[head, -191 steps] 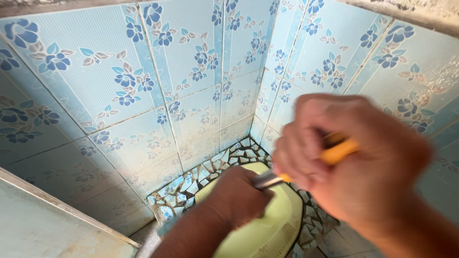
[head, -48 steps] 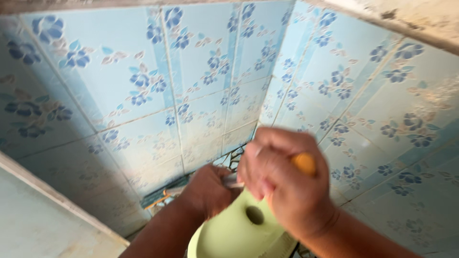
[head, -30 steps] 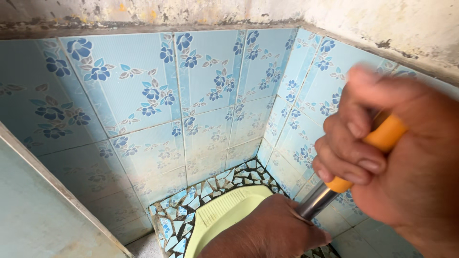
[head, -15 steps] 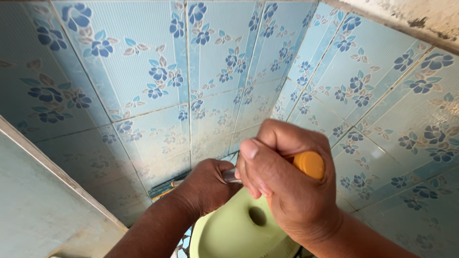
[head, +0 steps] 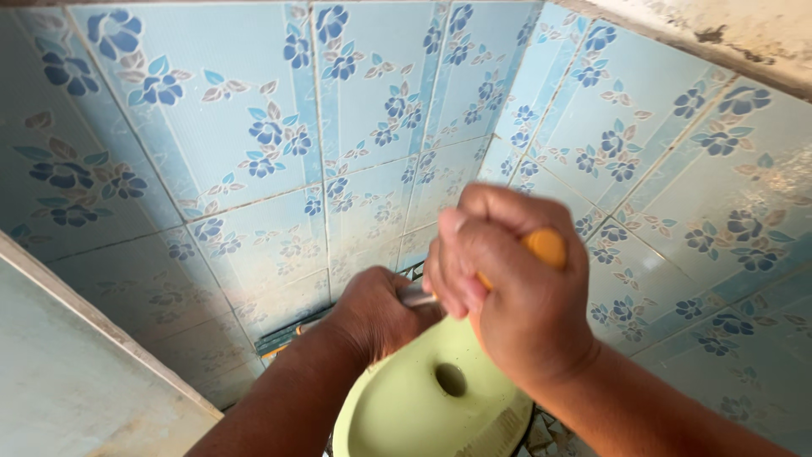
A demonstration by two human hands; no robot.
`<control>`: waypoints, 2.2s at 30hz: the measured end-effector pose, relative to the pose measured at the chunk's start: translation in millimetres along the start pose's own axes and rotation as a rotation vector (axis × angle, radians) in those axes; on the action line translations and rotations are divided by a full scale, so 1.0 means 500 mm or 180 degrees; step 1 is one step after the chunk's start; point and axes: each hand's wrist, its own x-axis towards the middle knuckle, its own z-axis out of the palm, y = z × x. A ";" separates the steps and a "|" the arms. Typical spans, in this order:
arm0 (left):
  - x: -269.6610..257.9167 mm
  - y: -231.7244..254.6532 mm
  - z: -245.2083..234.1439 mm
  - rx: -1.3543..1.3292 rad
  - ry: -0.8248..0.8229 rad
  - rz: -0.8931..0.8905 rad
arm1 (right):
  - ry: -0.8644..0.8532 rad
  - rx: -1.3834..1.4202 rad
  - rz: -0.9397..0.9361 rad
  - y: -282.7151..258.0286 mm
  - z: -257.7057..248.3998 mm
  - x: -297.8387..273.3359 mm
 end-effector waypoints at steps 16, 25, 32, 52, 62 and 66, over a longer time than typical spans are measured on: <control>-0.110 0.148 0.096 -0.0046 -0.0884 -0.0168 | -0.0229 -0.0518 0.0058 -0.157 -0.112 -0.023; -0.064 0.146 0.040 0.0038 -0.0532 0.0018 | -0.0235 -0.0140 -0.0191 -0.153 -0.074 0.019; -0.026 0.044 -0.024 -0.0206 -0.0134 0.0284 | -0.0717 0.0044 -0.0795 -0.029 -0.040 0.032; -0.033 0.063 0.006 -0.0332 0.0046 -0.0074 | -0.0945 -0.0499 -0.0736 -0.037 -0.035 0.030; -0.088 0.133 0.099 -0.0248 -0.0589 -0.0272 | -0.0837 -0.0596 -0.0349 -0.148 -0.097 0.004; -0.123 0.168 0.133 -0.0238 -0.0542 0.0167 | -0.0405 -0.0264 0.0155 -0.188 -0.104 0.003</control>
